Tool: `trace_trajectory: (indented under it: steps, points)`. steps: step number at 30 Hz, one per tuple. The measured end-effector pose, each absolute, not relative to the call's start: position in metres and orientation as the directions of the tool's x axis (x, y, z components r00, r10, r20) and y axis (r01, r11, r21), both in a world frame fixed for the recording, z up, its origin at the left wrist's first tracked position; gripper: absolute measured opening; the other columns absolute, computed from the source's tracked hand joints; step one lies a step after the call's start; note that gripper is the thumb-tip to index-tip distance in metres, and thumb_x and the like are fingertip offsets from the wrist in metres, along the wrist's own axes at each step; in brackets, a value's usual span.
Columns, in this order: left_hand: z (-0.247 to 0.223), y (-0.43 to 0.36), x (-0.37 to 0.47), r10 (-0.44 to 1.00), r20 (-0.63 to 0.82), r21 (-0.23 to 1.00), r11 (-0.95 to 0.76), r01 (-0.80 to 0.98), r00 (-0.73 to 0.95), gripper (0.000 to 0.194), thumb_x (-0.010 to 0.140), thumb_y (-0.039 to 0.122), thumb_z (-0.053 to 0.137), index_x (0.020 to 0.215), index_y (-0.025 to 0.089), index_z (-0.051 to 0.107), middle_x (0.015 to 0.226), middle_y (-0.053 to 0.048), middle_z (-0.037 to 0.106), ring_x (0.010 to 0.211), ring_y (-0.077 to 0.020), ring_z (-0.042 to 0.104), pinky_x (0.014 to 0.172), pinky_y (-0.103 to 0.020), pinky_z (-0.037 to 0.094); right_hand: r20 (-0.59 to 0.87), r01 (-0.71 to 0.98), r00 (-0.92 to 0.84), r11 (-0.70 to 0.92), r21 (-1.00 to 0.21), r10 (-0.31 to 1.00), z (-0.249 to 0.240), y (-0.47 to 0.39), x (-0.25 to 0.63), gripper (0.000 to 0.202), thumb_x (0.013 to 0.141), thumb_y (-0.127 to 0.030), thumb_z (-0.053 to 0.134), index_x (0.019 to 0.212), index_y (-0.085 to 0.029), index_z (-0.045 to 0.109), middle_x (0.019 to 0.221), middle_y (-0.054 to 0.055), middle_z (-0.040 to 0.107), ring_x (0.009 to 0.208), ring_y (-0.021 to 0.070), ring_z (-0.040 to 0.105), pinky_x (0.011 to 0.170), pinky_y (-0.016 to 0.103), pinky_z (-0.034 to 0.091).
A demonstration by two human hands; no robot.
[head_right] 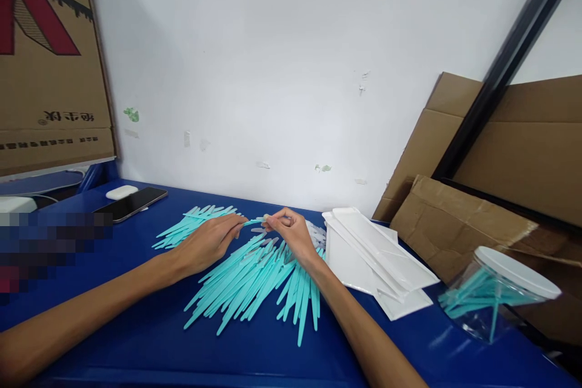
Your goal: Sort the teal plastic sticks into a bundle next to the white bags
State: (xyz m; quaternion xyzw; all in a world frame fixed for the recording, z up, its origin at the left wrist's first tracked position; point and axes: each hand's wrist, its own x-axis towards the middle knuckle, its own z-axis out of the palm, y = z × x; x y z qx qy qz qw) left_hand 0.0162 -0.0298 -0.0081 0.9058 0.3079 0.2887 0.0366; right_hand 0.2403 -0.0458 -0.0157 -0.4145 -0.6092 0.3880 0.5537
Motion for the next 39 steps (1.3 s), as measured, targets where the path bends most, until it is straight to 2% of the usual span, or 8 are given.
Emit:
trace_trajectory:
  steps: [7, 12, 16, 20, 24, 28, 32, 39]
  points:
    - [-0.011, -0.028, 0.012, 0.563, 0.448, 0.173, -0.816, 0.551, 0.694, 0.032, 0.100, 0.022, 0.031, 0.117, 0.019, 0.058, 0.099, -0.006, 0.066, 0.081, -0.0189, 0.062, 0.069, -0.030, 0.044, 0.357, 0.164, -0.149, 0.379, -0.911, 0.922, -0.018, -0.050, 0.235, 0.032, 0.077, -0.049, 0.072, 0.079, -0.018, 0.065, 0.081, 0.006, 0.075, 0.066, 0.0172, 0.068, 0.068, 0.031, 0.054]
    - [-0.010, -0.028, 0.011, 0.568, 0.439, 0.161, -0.812, 0.561, 0.697, 0.032, 0.099, 0.021, 0.032, 0.117, 0.019, 0.059, 0.101, -0.007, 0.067, 0.082, -0.0193, 0.063, 0.069, -0.030, 0.045, 0.363, 0.239, -0.141, 0.388, -0.890, 0.921, -0.014, -0.054, 0.233, 0.032, 0.079, -0.050, 0.069, 0.080, -0.019, 0.065, 0.083, 0.006, 0.074, 0.069, 0.0181, 0.068, 0.069, 0.031, 0.055]
    - [-0.012, -0.030, 0.014, 0.557, 0.445, 0.164, -0.820, 0.548, 0.701, 0.034, 0.101, 0.025, 0.031, 0.122, 0.020, 0.057, 0.108, -0.008, 0.068, 0.089, -0.0210, 0.065, 0.073, -0.030, 0.046, 0.408, 0.310, -0.160, 0.438, -0.844, 0.899, -0.013, -0.057, 0.227, 0.029, 0.080, -0.047, 0.068, 0.091, -0.020, 0.070, 0.085, 0.005, 0.074, 0.073, 0.0194, 0.070, 0.067, 0.030, 0.055]
    - [-0.013, -0.032, 0.016, 0.573, 0.477, 0.189, -0.808, 0.559, 0.667, 0.041, 0.101, 0.029, 0.032, 0.142, 0.024, 0.038, 0.104, -0.007, 0.070, 0.083, -0.0207, 0.066, 0.067, -0.029, 0.046, 0.439, 0.317, -0.176, 0.473, -0.822, 0.881, -0.015, -0.060, 0.221, 0.030, 0.082, -0.042, 0.068, 0.105, -0.023, 0.067, 0.093, 0.003, 0.073, 0.075, 0.0194, 0.071, 0.067, 0.030, 0.055]
    - [-0.010, -0.030, 0.014, 0.550, 0.481, 0.136, -0.816, 0.562, 0.682, 0.050, 0.093, 0.010, 0.033, 0.141, 0.025, 0.040, 0.094, -0.004, 0.067, 0.074, -0.0162, 0.061, 0.063, -0.025, 0.043, 0.451, 0.402, -0.152, 0.472, -0.785, 0.879, -0.011, -0.058, 0.227, 0.050, 0.081, -0.042, 0.070, 0.126, -0.026, 0.055, 0.094, 0.003, 0.073, 0.080, 0.0196, 0.070, 0.073, 0.031, 0.054]
    - [-0.008, -0.023, 0.009, 0.568, 0.451, 0.105, -0.799, 0.592, 0.688, 0.060, 0.081, -0.001, 0.036, 0.134, 0.024, 0.049, 0.083, -0.001, 0.064, 0.068, -0.0145, 0.058, 0.061, -0.024, 0.042, 0.559, 0.617, -0.076, 0.479, -0.624, 0.826, -0.008, -0.050, 0.246, 0.041, 0.083, -0.041, 0.068, 0.120, -0.026, 0.059, 0.109, 0.005, 0.069, 0.083, 0.0191, 0.068, 0.079, 0.034, 0.052]
    - [-0.008, -0.018, 0.006, 0.596, 0.432, 0.103, -0.779, 0.619, 0.677, 0.063, 0.077, -0.003, 0.037, 0.133, 0.025, 0.050, 0.084, -0.001, 0.066, 0.071, -0.0159, 0.060, 0.063, -0.025, 0.043, 0.635, 0.812, -0.056, 0.405, -0.420, 0.770, -0.013, -0.043, 0.261, 0.024, 0.093, -0.038, 0.052, 0.108, -0.023, 0.065, 0.109, 0.007, 0.068, 0.091, 0.0204, 0.066, 0.087, 0.035, 0.048]
    - [-0.006, -0.008, 0.000, 0.739, 0.420, 0.005, -0.582, 0.813, 0.526, 0.065, 0.081, 0.000, 0.035, 0.142, 0.022, 0.042, 0.100, -0.011, 0.063, 0.086, -0.0238, 0.061, 0.070, -0.031, 0.046, 0.498, 0.948, -0.189, 0.290, -0.133, 0.846, -0.021, -0.039, 0.269, 0.032, 0.099, -0.027, 0.040, 0.118, -0.021, 0.065, 0.112, 0.008, 0.071, 0.108, 0.0232, 0.062, 0.096, 0.036, 0.042]
